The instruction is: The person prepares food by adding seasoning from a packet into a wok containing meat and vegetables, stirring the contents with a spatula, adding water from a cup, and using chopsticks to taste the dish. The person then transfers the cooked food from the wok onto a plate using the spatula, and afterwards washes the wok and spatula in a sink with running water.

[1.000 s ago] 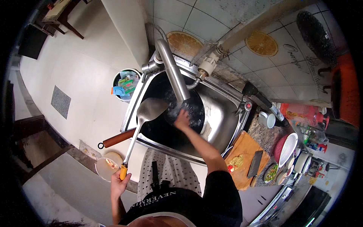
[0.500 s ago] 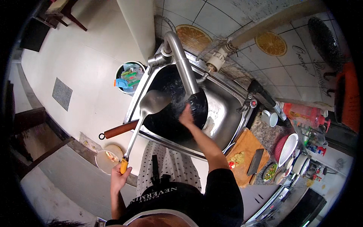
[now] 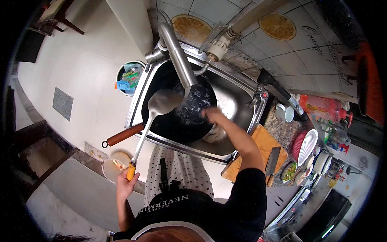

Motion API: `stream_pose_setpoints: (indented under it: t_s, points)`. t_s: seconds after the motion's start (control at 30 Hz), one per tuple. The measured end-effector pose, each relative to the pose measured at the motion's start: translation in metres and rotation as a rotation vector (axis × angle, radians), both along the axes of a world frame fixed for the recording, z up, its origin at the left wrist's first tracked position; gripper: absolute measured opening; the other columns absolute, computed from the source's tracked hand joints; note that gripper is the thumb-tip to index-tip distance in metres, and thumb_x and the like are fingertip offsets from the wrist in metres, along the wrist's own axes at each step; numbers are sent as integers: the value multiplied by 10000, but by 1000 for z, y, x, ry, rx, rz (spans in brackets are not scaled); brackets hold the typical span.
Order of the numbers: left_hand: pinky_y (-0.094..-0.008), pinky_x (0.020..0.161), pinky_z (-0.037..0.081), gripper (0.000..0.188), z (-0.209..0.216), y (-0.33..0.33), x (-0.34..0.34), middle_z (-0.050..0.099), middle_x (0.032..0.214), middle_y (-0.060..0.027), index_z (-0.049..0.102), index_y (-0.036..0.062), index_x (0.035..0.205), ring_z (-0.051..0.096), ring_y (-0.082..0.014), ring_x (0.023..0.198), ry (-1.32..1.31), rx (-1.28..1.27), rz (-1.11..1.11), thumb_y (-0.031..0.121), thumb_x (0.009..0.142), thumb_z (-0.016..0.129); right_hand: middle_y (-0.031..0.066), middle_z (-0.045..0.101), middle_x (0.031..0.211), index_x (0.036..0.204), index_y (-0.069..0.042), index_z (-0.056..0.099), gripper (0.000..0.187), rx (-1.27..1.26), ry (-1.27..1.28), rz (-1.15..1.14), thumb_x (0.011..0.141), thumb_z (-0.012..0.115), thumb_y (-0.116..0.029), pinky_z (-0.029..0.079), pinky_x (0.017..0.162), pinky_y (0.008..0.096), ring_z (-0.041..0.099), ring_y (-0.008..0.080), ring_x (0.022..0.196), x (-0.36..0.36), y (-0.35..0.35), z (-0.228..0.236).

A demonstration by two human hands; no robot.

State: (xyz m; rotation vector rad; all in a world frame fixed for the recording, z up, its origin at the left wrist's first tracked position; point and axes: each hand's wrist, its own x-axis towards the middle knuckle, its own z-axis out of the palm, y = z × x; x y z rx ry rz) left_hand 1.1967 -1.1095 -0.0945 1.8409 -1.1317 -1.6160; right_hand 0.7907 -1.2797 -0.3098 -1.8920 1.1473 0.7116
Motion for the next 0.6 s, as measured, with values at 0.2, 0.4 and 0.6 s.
stream_pose_setpoints:
  t_s: [0.2, 0.4, 0.6]
  points:
    - [-219, 478, 337, 136, -19, 2, -12, 428, 562, 16, 527, 5, 775, 363, -58, 523, -81, 88, -51, 118, 770, 603, 103, 431, 1105, 1092, -215, 477, 478, -596, -68, -375, 658, 563, -34, 366, 817, 417, 424, 328, 1001, 68, -4, -47]
    - [-226, 406, 333, 149, -35, -27, -51, 433, 534, 5, 508, 25, 768, 385, -67, 435, 36, 226, -146, 157, 801, 569, 134, 445, 1049, 1033, -225, 485, 467, 19, -180, -56, 609, 555, -42, 375, 816, 406, 428, 320, 1018, 46, 50, -11]
    - [-149, 369, 335, 202, -107, -37, -97, 414, 532, 31, 476, 69, 738, 391, -55, 400, 1352, 947, 461, 238, 840, 516, 150, 407, 1146, 1043, -239, 471, 371, -471, 392, -375, 717, 503, -65, 424, 811, 409, 430, 386, 1040, -43, 6, 60]
